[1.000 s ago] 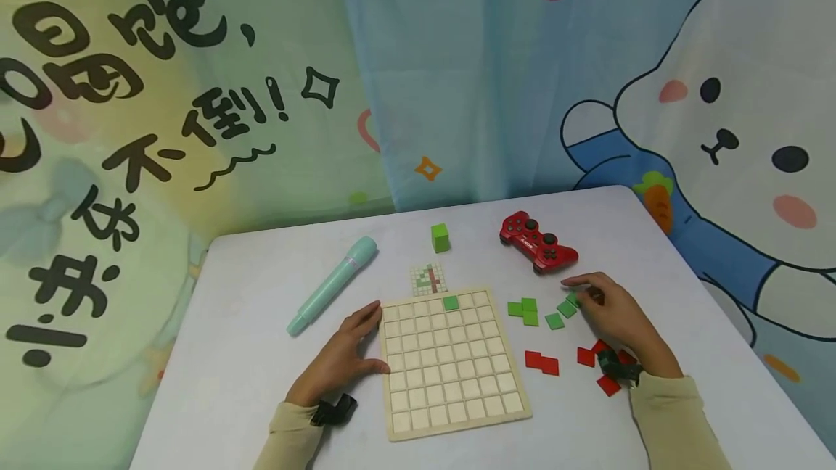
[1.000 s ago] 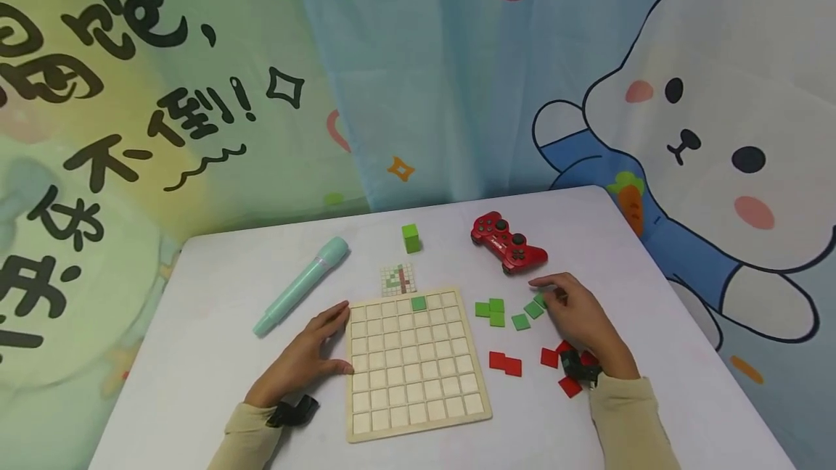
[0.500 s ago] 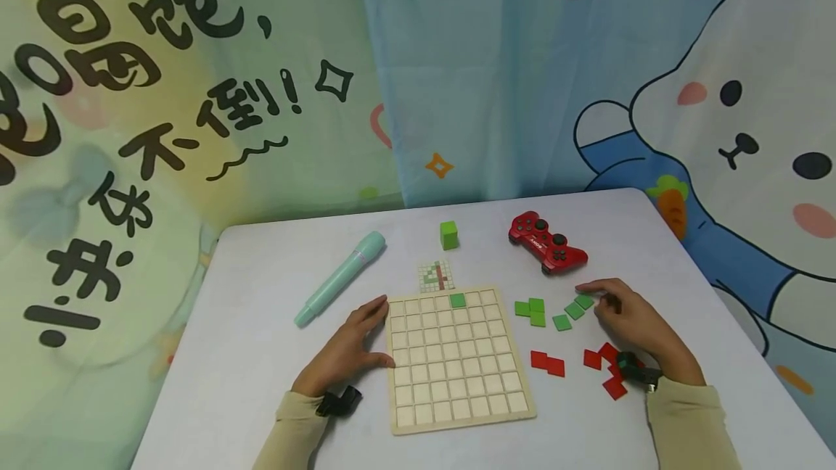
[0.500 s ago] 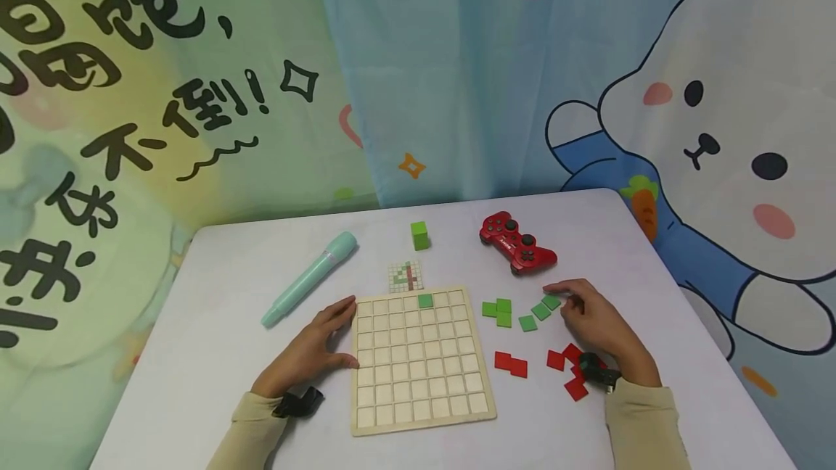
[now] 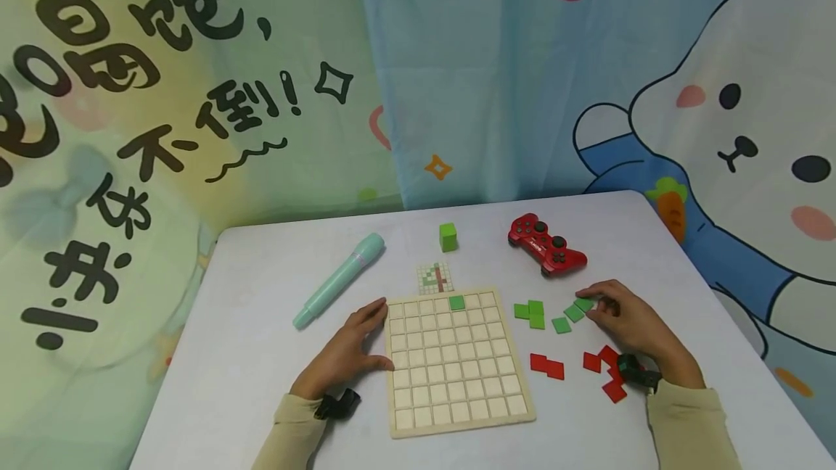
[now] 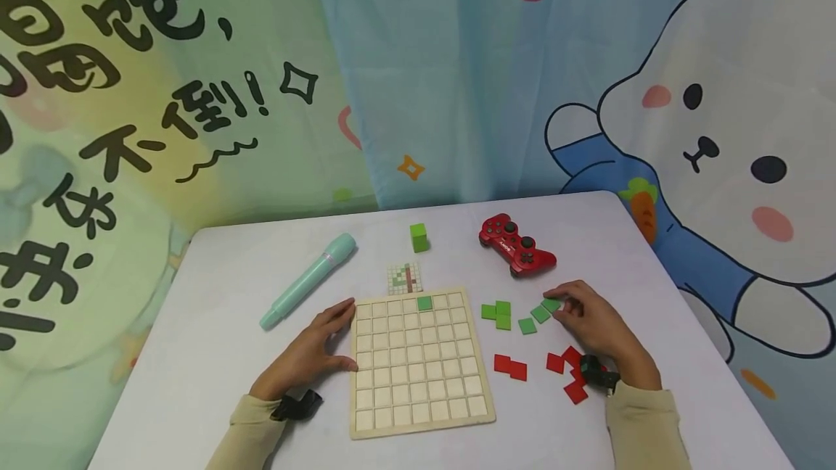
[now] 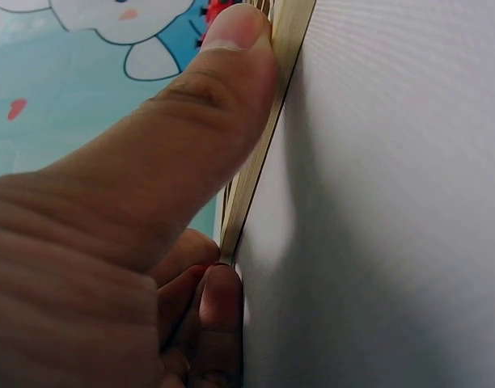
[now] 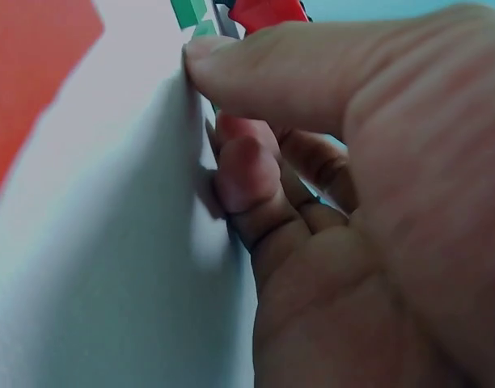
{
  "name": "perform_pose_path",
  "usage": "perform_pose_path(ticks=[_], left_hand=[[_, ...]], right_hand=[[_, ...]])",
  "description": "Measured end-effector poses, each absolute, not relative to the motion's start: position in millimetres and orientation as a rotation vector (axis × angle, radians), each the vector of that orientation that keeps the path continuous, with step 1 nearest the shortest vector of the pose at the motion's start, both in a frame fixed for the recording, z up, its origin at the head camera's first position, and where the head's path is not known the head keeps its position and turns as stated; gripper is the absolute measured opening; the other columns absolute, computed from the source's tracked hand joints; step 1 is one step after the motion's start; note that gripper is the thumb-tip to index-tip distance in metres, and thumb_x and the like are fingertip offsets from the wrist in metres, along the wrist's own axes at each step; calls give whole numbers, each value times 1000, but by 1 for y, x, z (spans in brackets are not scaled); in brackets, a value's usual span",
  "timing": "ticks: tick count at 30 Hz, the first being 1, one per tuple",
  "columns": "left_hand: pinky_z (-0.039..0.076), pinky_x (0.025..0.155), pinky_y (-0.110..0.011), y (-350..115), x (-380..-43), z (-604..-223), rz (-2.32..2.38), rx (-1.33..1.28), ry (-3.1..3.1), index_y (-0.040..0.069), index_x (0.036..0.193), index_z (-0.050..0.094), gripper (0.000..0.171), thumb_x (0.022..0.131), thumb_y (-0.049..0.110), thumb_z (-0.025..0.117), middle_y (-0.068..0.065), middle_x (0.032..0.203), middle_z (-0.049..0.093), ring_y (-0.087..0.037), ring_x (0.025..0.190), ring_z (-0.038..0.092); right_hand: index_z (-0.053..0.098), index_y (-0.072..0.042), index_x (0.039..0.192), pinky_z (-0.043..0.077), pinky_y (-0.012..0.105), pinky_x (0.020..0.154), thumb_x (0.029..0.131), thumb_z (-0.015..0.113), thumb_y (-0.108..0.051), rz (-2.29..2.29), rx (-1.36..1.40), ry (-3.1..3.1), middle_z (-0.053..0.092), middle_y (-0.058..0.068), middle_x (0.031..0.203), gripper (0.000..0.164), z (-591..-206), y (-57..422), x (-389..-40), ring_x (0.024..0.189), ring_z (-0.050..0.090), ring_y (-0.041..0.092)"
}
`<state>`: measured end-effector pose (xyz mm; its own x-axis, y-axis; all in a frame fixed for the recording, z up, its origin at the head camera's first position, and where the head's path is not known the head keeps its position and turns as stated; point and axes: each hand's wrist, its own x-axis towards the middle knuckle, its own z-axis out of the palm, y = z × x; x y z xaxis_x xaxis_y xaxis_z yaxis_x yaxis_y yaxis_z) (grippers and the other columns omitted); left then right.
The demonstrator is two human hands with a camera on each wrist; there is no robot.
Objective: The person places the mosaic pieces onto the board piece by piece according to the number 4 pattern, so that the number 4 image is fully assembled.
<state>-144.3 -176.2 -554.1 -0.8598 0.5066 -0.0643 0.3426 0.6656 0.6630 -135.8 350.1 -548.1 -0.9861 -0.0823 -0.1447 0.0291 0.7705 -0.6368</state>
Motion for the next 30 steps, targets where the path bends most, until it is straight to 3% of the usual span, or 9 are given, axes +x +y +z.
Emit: perform_pose_path(ticks=[11,23,30], left_hand=[[36,128,-57,-177,-144,-555,977,708,2646,3,166,33,109,80,34,93,-11,177,28,-39,163,29],[37,128,-56,-178,-140,-555,981,692,2642,2,165,33,109,80,36,92,-12,177,28,-39,163,29],[37,128,-54,-179,-142,-553,971,691,2638,5,166,31,110,81,38,92,-9,178,27,-36,164,27]], right_hand=[[67,-8,139,46,18,68,101,72,-10,-954,-23,2839,57,15,117,38,-548,347,-136,96,53,24],[65,-5,137,50,20,71,100,76,-24,-943,31,2802,62,11,106,43,-541,343,-136,97,56,24],[69,-6,130,51,14,72,96,80,-15,-943,-126,2887,64,10,104,36,-515,323,-139,98,60,25]])
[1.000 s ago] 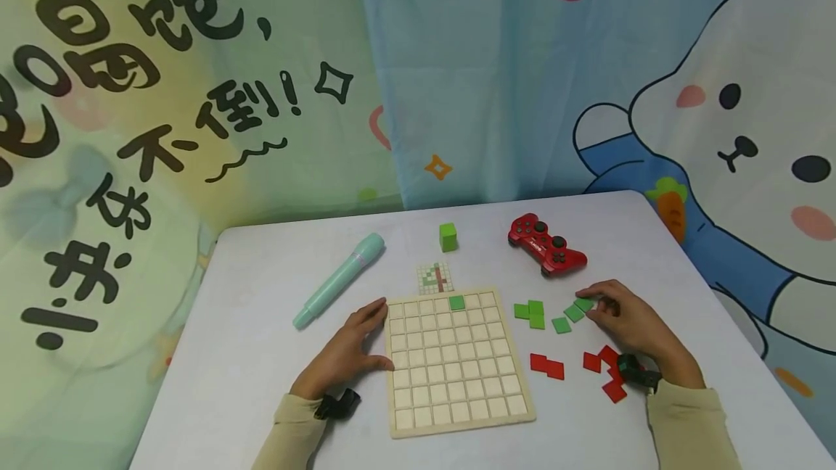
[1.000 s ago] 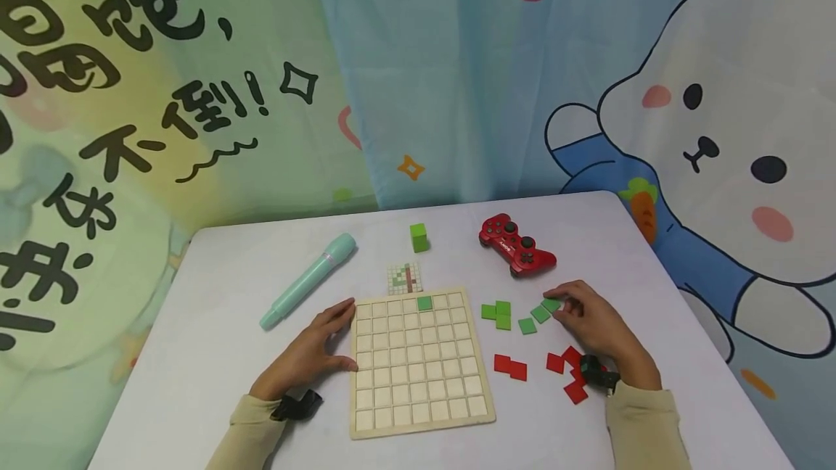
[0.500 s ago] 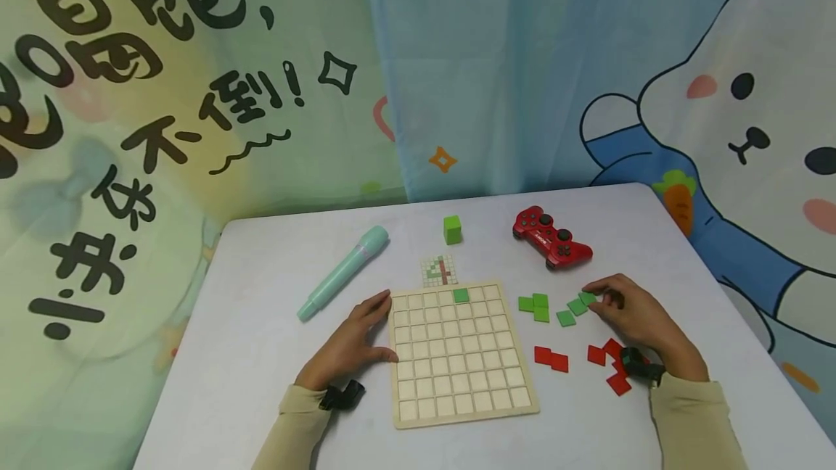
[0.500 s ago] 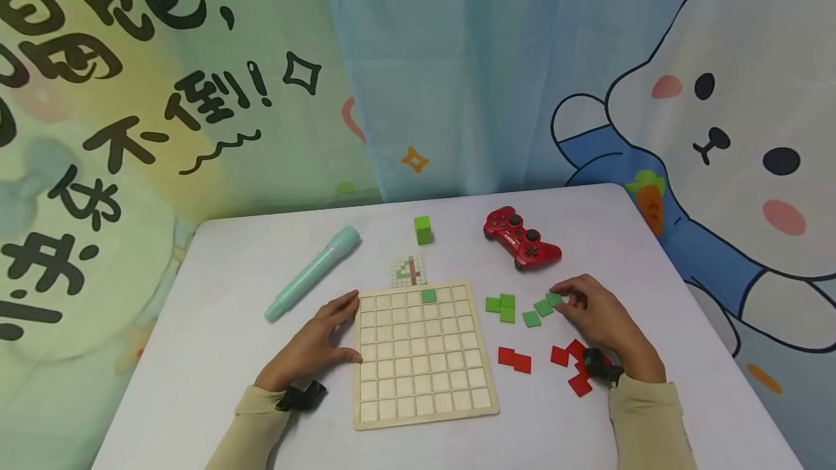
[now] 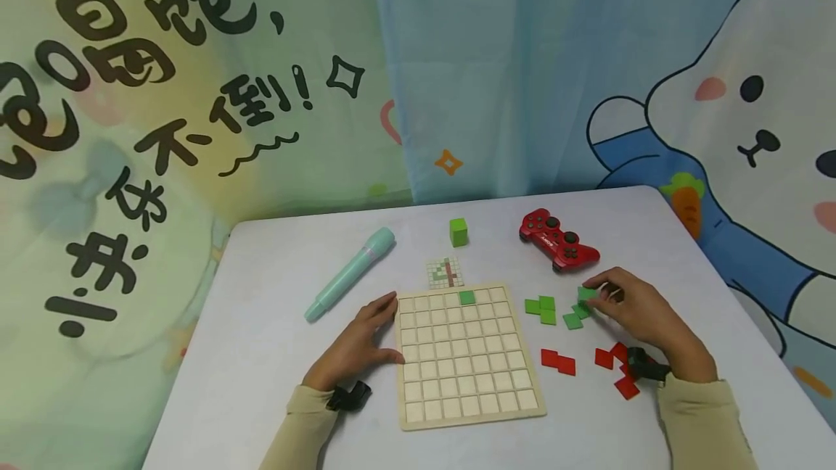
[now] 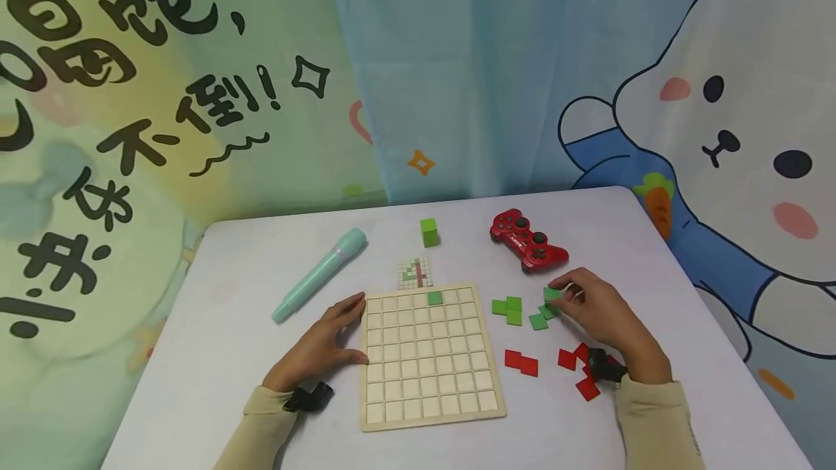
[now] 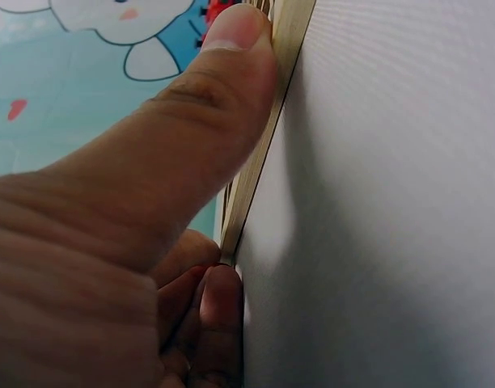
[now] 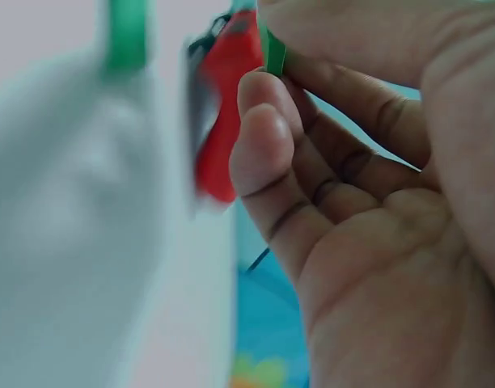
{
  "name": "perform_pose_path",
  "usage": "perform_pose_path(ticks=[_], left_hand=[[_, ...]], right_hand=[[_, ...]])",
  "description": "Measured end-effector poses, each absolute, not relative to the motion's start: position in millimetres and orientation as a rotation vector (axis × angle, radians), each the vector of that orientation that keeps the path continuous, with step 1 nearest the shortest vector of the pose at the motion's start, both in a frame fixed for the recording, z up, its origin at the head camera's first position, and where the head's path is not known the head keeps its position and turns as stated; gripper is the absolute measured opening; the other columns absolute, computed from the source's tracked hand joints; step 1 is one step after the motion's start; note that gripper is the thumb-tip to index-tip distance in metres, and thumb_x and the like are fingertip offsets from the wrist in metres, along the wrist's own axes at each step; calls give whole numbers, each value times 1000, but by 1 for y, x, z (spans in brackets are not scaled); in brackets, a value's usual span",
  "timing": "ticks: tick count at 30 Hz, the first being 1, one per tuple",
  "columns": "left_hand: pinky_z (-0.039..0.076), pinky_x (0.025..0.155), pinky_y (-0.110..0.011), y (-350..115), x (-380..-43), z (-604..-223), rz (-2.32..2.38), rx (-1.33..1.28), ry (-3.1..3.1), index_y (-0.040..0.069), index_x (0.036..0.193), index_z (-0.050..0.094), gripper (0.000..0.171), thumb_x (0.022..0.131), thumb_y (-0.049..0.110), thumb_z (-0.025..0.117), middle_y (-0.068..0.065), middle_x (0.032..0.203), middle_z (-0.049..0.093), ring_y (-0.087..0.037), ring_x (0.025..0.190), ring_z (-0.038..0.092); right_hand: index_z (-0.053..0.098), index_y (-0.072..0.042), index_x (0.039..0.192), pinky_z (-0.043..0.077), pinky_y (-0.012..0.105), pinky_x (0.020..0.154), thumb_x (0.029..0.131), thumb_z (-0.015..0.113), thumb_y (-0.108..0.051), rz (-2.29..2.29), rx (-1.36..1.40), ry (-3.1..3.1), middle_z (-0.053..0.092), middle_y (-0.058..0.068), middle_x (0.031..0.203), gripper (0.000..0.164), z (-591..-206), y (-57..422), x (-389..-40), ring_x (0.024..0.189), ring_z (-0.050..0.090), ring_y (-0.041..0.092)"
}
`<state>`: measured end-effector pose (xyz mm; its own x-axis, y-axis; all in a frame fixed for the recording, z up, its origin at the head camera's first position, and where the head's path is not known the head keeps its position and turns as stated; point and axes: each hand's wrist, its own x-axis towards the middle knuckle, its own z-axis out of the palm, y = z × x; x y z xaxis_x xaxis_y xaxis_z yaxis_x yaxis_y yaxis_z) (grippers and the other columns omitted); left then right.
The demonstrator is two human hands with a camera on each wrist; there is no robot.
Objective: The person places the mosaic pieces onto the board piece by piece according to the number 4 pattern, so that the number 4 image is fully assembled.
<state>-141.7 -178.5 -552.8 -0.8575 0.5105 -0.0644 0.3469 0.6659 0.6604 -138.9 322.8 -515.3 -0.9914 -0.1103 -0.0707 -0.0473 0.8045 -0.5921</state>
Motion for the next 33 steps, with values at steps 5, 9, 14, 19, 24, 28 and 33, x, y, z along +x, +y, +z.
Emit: perform_pose_path(ticks=[5,9,14,19,24,28,33], left_hand=[[35,129,-54,-179,-144,-552,976,688,2633,4,166,31,110,80,37,92,-9,178,26,-37,164,27],[35,129,-55,-179,-146,-552,964,706,2646,2,165,33,109,80,36,93,-10,177,28,-38,164,28],[36,128,-56,-179,-146,-554,981,709,2641,0,164,34,109,80,35,94,-12,177,29,-39,163,29],[35,129,-55,-177,-144,-554,984,687,2633,3,165,32,110,80,36,93,-9,178,28,-37,164,28],[36,128,-56,-177,-145,-553,992,696,2648,1,164,34,109,79,33,94,-12,177,30,-39,163,29],[36,128,-56,-176,-145,-552,984,707,2644,-1,164,35,108,80,31,94,-14,176,30,-40,162,30],[36,128,-56,-176,-144,-551,970,704,2646,-1,164,35,107,80,31,94,-13,176,30,-40,162,30]], right_hand=[[72,-7,125,53,16,72,96,80,-13,-911,-300,2889,66,11,109,30,-486,282,-142,94,61,20],[75,-8,119,53,20,67,95,81,-12,-894,-462,2839,66,9,108,25,-472,247,-148,91,59,16],[74,-7,118,54,22,71,97,80,-14,-846,-660,2776,67,5,110,23,-472,205,-157,92,60,13],[73,-3,118,57,30,80,99,77,-15,-845,-775,2692,66,8,113,24,-483,169,-165,94,63,13],[73,-2,116,56,30,80,99,76,-15,-798,-858,2674,65,8,111,21,-497,146,-171,88,60,10],[74,-2,113,54,25,75,99,77,-13,-753,-934,2694,65,7,107,18,-509,139,-172,84,57,7],[72,-5,113,55,26,75,100,76,-14,-737,-958,2707,64,6,108,16,-516,135,-171,86,58,8]])
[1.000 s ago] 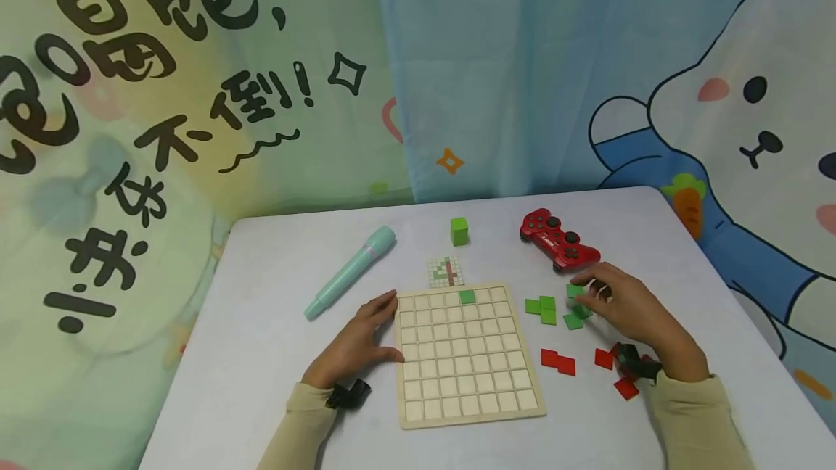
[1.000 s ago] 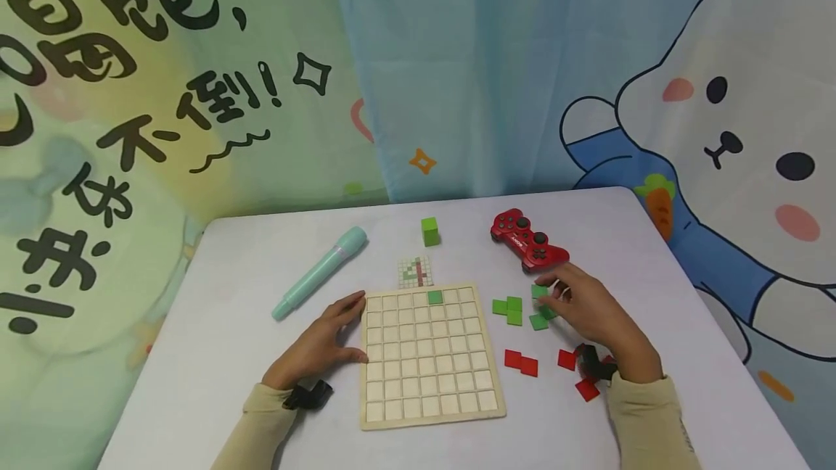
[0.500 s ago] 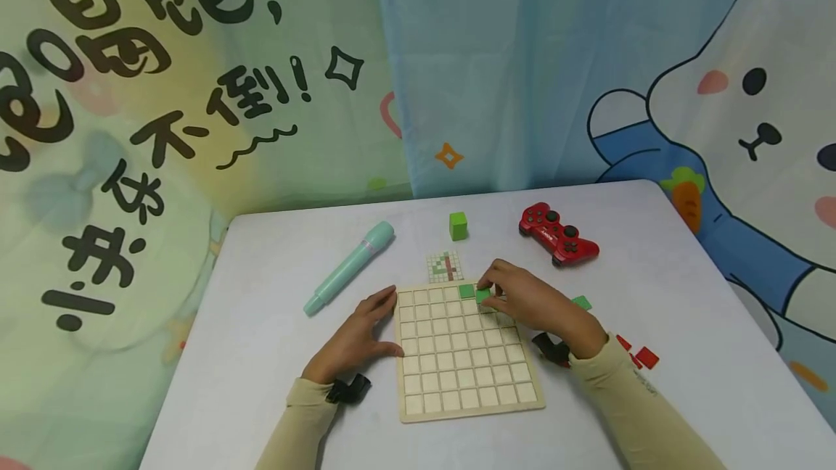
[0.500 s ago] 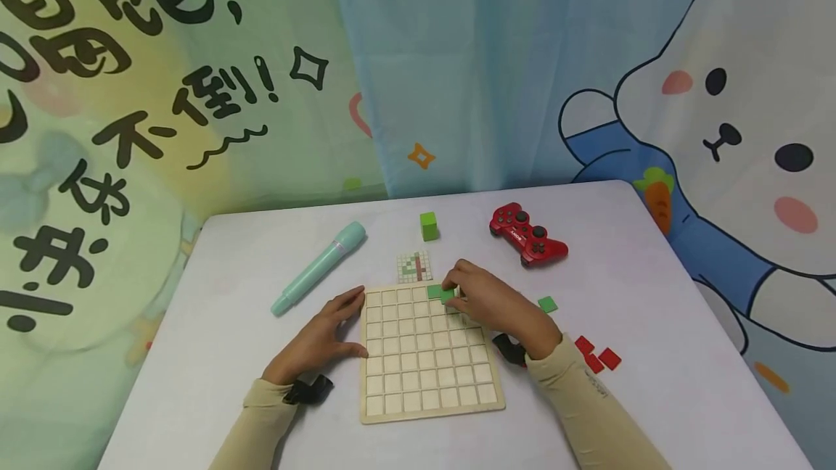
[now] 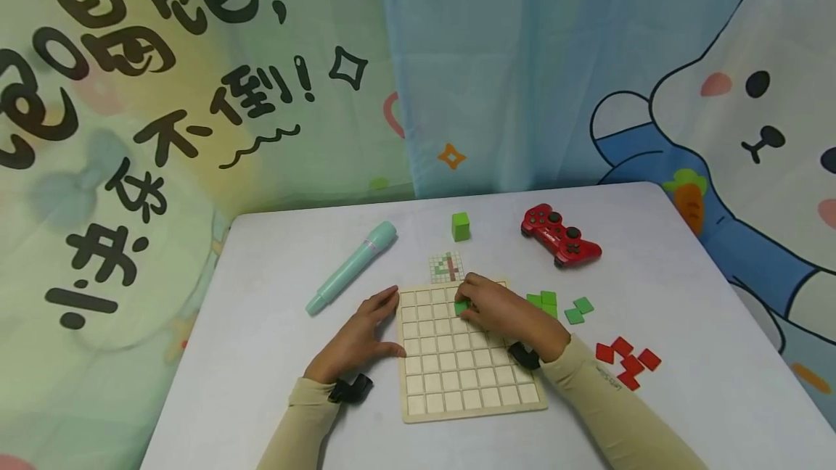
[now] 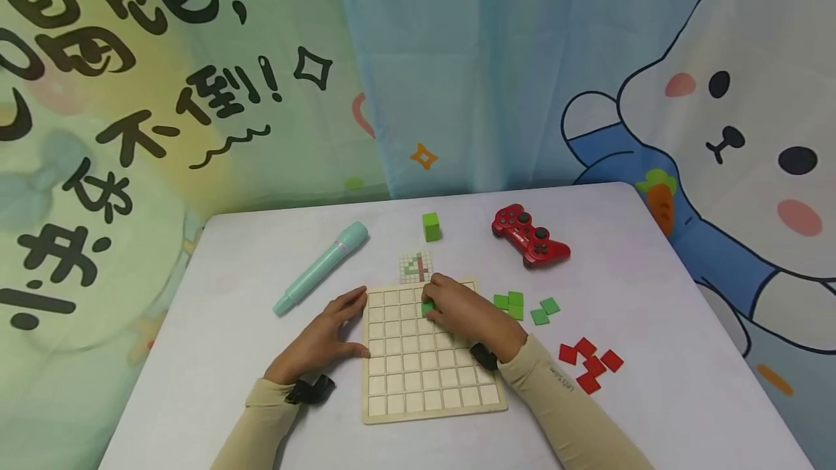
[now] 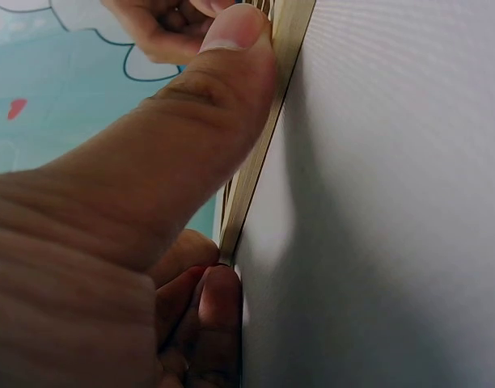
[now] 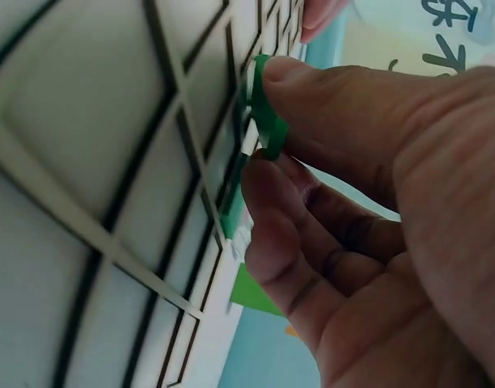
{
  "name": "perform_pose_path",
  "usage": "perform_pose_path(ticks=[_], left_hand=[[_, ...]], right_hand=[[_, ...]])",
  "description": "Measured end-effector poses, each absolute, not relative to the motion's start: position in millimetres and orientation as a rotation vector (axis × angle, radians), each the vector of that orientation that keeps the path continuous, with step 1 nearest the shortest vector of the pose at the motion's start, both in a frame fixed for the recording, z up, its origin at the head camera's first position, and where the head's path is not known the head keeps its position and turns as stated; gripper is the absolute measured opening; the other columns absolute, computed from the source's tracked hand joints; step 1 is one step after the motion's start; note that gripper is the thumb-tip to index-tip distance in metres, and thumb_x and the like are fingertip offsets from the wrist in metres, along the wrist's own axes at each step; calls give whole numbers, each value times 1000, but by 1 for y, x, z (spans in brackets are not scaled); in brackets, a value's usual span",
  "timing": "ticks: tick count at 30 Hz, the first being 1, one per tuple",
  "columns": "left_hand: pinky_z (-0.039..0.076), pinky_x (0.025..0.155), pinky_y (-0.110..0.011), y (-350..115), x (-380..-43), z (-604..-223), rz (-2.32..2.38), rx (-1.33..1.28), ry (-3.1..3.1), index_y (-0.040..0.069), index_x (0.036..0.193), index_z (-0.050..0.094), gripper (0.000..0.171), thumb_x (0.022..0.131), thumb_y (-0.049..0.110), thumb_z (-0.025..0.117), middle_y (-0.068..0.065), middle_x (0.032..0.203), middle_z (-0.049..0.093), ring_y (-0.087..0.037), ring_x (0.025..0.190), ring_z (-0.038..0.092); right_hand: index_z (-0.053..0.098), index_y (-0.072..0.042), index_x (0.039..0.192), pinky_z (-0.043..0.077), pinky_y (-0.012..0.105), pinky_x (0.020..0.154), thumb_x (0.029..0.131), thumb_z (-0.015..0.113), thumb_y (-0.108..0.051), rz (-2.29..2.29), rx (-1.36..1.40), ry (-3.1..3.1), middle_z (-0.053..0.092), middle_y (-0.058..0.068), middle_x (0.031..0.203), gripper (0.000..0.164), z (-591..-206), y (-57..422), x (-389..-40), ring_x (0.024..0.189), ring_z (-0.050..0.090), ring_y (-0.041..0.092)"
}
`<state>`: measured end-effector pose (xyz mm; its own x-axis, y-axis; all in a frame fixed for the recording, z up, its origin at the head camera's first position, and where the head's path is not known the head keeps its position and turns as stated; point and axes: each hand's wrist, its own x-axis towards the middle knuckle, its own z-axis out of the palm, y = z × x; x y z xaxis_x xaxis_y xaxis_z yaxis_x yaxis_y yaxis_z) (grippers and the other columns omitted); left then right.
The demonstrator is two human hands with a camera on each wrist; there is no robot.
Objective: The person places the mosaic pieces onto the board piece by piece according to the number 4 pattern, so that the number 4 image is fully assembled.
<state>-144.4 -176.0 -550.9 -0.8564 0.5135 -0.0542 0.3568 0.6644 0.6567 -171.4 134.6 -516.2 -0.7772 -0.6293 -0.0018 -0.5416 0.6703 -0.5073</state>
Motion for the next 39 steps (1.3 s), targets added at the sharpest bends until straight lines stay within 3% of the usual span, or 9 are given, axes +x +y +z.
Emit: perform_pose_path(ticks=[11,19,24,32,39], left_hand=[[34,130,-53,-177,-143,-553,992,678,2624,3,165,32,110,80,34,94,-9,178,27,-35,165,27],[34,130,-52,-178,-145,-554,975,694,2635,3,165,31,110,80,34,94,-9,178,27,-36,165,27],[34,130,-54,-177,-146,-555,977,698,2643,2,165,33,110,79,32,94,-10,177,28,-37,164,28],[36,129,-55,-173,-144,-553,972,702,2641,0,164,35,108,79,32,95,-13,177,29,-39,163,30],[37,128,-55,-175,-144,-553,974,701,2648,2,165,34,109,80,34,94,-11,177,28,-39,163,30]], right_hand=[[69,-9,115,59,31,83,100,76,-21,-652,-936,2753,64,3,114,20,-520,126,-169,98,64,13],[68,-10,110,54,29,77,97,79,-19,-690,-861,2717,65,3,105,19,-519,122,-174,89,60,11],[68,-6,117,54,31,79,99,77,-17,-773,-775,2652,66,5,103,23,-514,123,-174,89,59,12],[68,-7,121,53,28,76,106,68,-16,-1017,-724,2792,67,1,104,17,-502,173,-159,89,57,9],[72,-12,121,51,16,74,103,70,-9,-1157,-407,3048,72,5,110,18,-506,235,-148,88,61,15]])
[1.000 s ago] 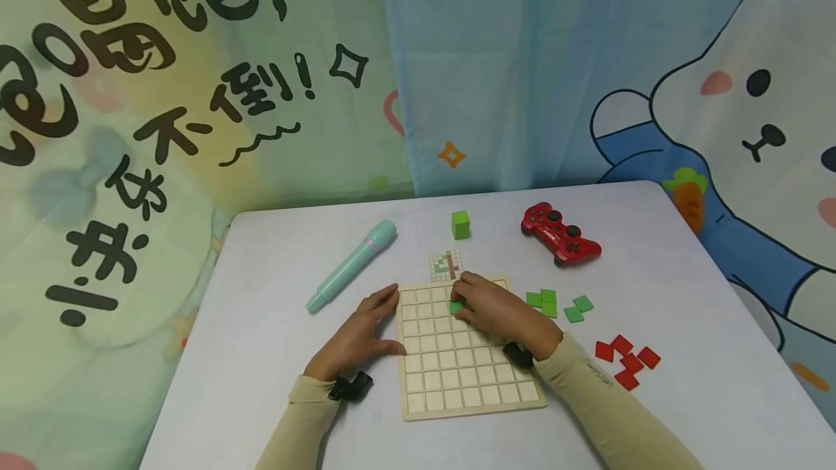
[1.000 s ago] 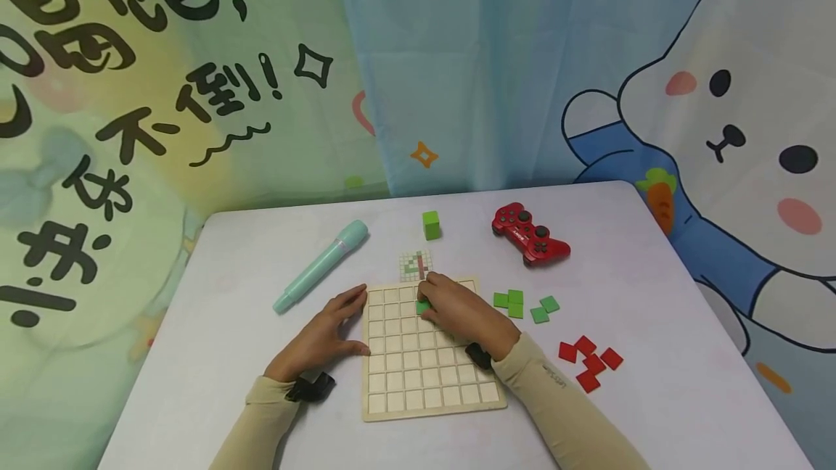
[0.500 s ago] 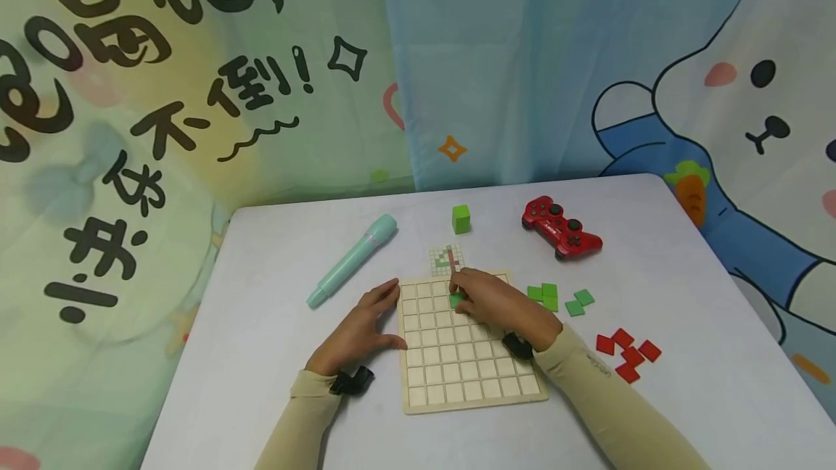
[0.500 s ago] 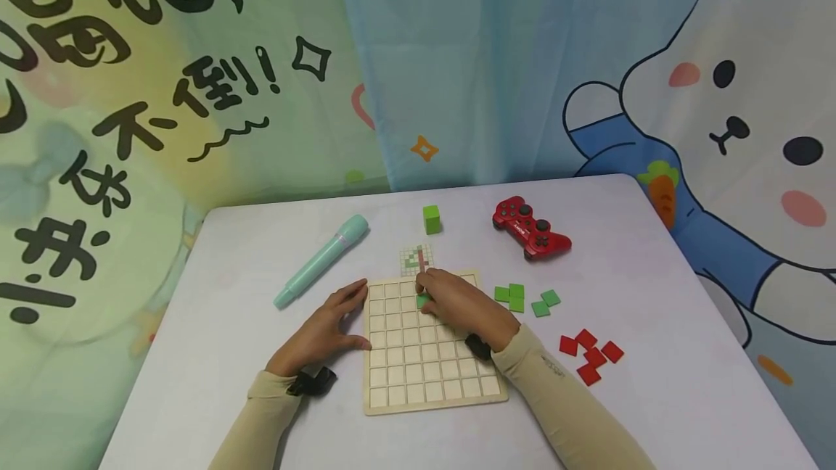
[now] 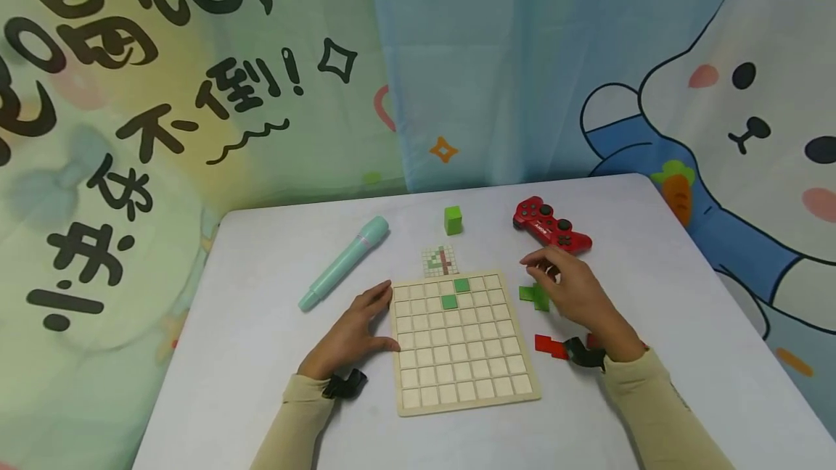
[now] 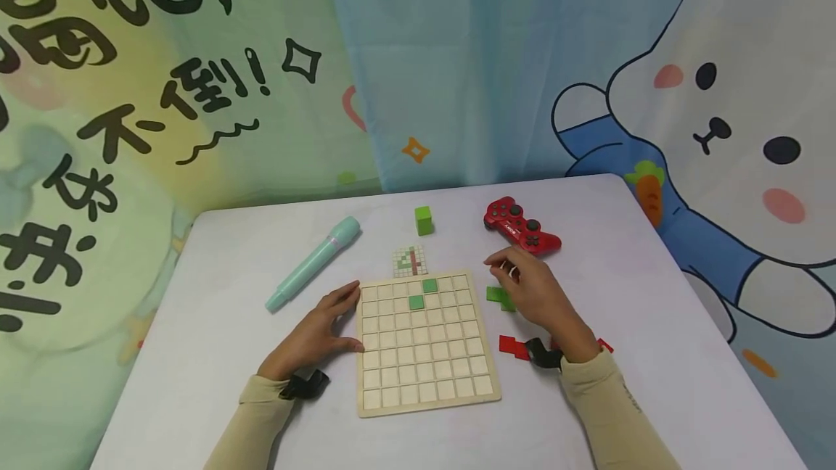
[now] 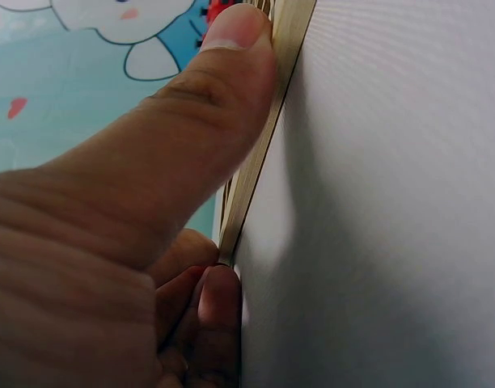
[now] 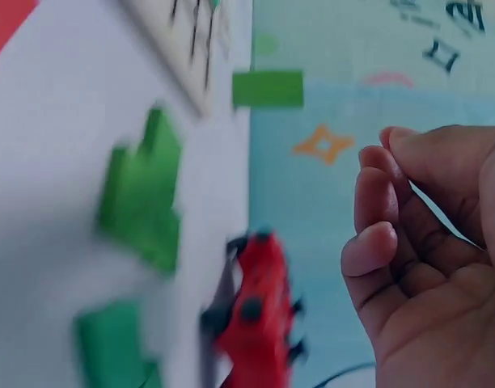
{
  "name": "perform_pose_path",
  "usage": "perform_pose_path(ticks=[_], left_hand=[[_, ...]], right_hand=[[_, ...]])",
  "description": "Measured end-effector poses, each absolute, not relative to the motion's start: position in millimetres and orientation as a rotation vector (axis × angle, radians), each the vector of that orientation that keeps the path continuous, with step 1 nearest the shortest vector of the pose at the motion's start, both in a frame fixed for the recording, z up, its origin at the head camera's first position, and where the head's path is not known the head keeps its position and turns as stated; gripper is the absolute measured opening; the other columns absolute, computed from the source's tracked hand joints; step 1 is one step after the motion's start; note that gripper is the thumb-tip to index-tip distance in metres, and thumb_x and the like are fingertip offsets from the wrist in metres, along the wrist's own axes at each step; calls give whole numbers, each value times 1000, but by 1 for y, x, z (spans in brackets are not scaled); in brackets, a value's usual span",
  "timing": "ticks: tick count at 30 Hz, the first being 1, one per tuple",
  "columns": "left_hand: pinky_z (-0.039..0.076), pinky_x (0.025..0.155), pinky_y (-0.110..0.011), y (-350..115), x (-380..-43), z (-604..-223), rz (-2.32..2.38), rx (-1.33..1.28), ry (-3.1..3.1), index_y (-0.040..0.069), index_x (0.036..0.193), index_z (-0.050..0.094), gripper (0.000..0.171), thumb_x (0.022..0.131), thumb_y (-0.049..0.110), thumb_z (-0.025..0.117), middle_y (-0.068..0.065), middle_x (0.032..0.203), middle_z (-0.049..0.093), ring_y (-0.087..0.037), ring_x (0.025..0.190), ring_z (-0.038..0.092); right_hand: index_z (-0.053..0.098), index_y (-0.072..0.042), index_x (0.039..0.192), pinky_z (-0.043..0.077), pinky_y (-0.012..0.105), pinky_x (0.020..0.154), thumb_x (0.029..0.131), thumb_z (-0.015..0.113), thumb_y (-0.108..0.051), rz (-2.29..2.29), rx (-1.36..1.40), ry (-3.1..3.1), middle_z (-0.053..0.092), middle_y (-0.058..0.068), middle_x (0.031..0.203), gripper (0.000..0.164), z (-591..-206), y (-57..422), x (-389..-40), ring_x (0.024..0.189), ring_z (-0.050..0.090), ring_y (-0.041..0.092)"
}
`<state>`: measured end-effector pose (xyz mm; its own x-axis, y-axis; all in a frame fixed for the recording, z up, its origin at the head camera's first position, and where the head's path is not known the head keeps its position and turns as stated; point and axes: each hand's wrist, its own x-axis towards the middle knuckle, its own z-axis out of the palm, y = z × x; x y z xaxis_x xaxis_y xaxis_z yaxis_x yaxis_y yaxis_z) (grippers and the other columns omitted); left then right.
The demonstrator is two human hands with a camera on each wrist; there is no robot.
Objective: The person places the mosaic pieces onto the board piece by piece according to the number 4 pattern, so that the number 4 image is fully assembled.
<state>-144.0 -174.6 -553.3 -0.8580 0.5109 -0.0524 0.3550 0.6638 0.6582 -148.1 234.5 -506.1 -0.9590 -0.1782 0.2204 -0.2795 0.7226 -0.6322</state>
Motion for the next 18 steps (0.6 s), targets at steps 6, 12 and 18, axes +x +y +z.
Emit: perform_pose_path(ticks=[6,12,18], left_hand=[[36,128,-55,-176,-145,-555,972,695,2634,2,165,34,109,80,33,94,-12,177,28,-39,163,29],[37,128,-55,-175,-144,-555,969,693,2640,1,164,35,109,79,34,94,-13,177,30,-39,163,30],[37,127,-55,-176,-144,-553,959,695,2654,2,165,34,109,79,35,94,-12,177,29,-39,163,30]], right_hand=[[72,-9,127,50,14,80,102,71,-6,1147,249,-2884,73,12,119,25,-528,254,-147,98,62,22],[73,-12,127,54,34,91,98,77,-13,1108,311,-2963,69,10,126,28,-547,262,-150,109,61,23],[73,-11,126,52,57,107,95,82,-16,1061,417,-3000,65,14,132,33,-549,261,-151,127,54,33]])
